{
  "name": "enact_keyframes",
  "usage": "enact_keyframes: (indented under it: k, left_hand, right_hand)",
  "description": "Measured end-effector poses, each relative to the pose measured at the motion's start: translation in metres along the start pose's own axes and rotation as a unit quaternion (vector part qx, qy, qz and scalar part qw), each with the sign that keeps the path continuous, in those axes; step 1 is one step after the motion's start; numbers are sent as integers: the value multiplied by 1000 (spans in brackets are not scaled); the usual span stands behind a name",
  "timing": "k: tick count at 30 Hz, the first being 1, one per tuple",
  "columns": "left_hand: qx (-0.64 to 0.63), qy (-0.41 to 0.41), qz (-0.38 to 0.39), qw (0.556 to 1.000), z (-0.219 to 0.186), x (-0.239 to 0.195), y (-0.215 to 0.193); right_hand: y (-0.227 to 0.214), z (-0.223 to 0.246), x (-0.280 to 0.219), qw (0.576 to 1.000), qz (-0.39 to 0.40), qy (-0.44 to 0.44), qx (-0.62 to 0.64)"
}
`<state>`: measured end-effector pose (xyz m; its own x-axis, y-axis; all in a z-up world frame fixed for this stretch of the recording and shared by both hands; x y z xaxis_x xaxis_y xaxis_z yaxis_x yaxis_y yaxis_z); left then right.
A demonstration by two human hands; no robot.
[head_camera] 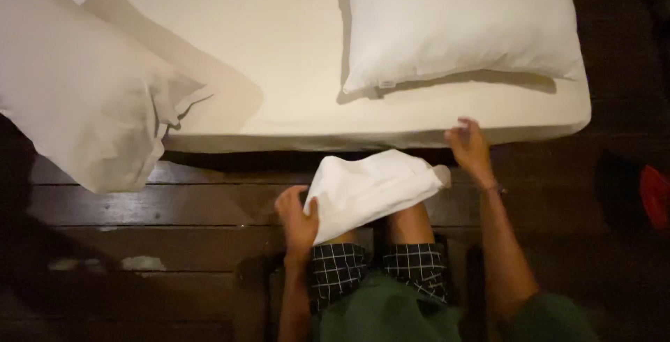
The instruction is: Put a white pillowcase onto a pillow while sitting on a chair in a hotel room.
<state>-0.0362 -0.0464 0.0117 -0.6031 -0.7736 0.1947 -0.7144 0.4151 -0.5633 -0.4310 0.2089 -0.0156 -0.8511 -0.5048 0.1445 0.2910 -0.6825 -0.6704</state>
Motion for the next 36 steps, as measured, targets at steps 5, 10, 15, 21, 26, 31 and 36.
enact_keyframes:
  k: [5,10,15,21,26,31,36]
  left_hand:
    - [-71,61,66,993,-62,37,40]
    - [-110,64,160,979,-97,48,68]
    - [-172,-47,190,965,-77,51,82]
    - [-302,-171,139,928,-67,63,88]
    - [-451,-284,79,843,-71,62,115]
    - [-389,-294,-73,870,0,57,122]
    - [-429,-230,-82,870,-22,63,109]
  right_hand:
    - [7,38,104,976,28,130,171]
    - [87,-11,175,842,142,315,414]
    - [62,20,178,873,-33,292,390]
    - [22,22,89,896,-80,216,381]
    - [14,77,-44,965,84,140,203]
    - [-10,141,-59,976,218,-12,10]
    - [-19,174,-6,929,56,-201,-306]
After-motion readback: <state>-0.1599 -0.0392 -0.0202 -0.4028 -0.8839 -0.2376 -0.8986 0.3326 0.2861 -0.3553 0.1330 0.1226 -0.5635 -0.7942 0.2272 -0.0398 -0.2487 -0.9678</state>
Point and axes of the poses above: each hand's wrist, its own x-axis towards the middle knuckle, its own y-axis out of the palm, z = x × y, the point moved 6 cm from there along x, towards the middle knuckle, and after that the axes turned 6 degrees about -x, right-handed, at the moved point
